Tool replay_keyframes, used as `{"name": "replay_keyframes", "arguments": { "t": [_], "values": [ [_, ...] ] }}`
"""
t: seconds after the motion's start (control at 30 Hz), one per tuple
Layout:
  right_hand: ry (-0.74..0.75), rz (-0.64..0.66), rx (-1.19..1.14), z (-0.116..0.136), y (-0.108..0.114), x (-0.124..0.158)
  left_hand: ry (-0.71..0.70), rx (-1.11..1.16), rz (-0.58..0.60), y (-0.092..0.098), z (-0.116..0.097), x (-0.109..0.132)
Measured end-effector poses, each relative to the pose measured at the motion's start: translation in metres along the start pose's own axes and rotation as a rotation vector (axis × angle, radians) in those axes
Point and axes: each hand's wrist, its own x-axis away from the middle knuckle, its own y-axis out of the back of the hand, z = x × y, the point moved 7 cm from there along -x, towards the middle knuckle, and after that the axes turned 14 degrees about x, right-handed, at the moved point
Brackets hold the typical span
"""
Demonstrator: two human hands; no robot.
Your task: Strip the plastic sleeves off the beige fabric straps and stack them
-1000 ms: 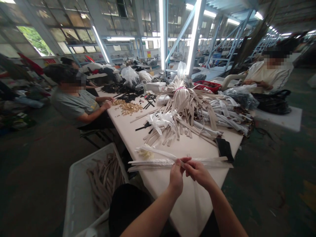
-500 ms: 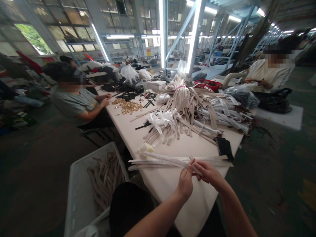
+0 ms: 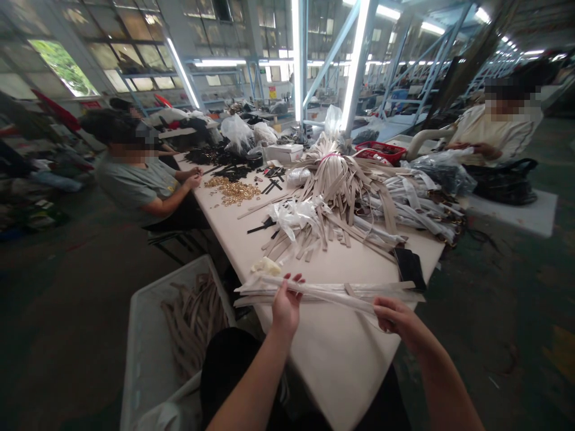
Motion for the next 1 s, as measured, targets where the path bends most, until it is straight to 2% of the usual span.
{"name": "replay_keyframes", "arguments": {
  "t": [0.1, 0.23, 0.37, 0.43, 0.5, 0.57, 0.6, 0.63, 0.67, 0.7, 0.8, 0.87, 0.93, 1.0],
  "values": [
    [-0.016, 0.007, -0.033, -0.004, 0.006, 0.001, -0.087, -0.007, -0.114, 0.021, -0.043, -0.028],
    [-0.003, -0.045, -0.071, -0.005, 0.016, -0.001, -0.210, -0.041, -0.253, 0.046, -0.098, -0.054],
    [0.009, -0.025, -0.008, -0.006, 0.017, -0.009, -0.276, -0.115, -0.294, 0.049, -0.153, -0.074],
    [0.005, 0.005, 0.046, -0.006, 0.012, -0.013, -0.379, -0.157, -0.354, 0.048, -0.189, -0.076],
    [0.003, 0.036, 0.104, -0.005, 0.007, -0.018, -0.530, -0.203, -0.449, 0.047, -0.224, -0.068],
    [0.012, 0.065, 0.158, -0.002, 0.001, -0.023, -0.656, -0.236, -0.518, 0.044, -0.242, -0.051],
    [0.021, 0.075, 0.181, 0.000, -0.002, -0.025, -0.700, -0.273, -0.496, 0.038, -0.242, -0.042],
    [0.029, 0.085, 0.200, 0.003, -0.005, -0.027, -0.718, -0.321, -0.437, 0.030, -0.234, -0.033],
    [0.032, 0.094, 0.213, 0.005, -0.008, -0.029, -0.737, -0.422, -0.304, 0.016, -0.220, -0.023],
    [0.033, 0.104, 0.221, 0.008, -0.010, -0.031, -0.700, -0.548, -0.123, -0.001, -0.195, -0.015],
    [0.033, 0.121, 0.245, 0.016, -0.018, -0.036, -0.373, -0.783, 0.430, -0.043, -0.085, 0.014],
    [0.050, 0.128, 0.277, 0.021, -0.023, -0.038, -0.264, -0.943, 0.731, -0.061, -0.019, 0.036],
    [0.071, 0.120, 0.327, 0.024, -0.025, -0.037, -0.274, -1.092, 0.892, -0.069, 0.023, 0.043],
    [0.071, 0.110, 0.398, 0.022, -0.022, -0.035, -0.296, -1.202, 0.935, -0.069, 0.044, 0.037]
  ]
}}
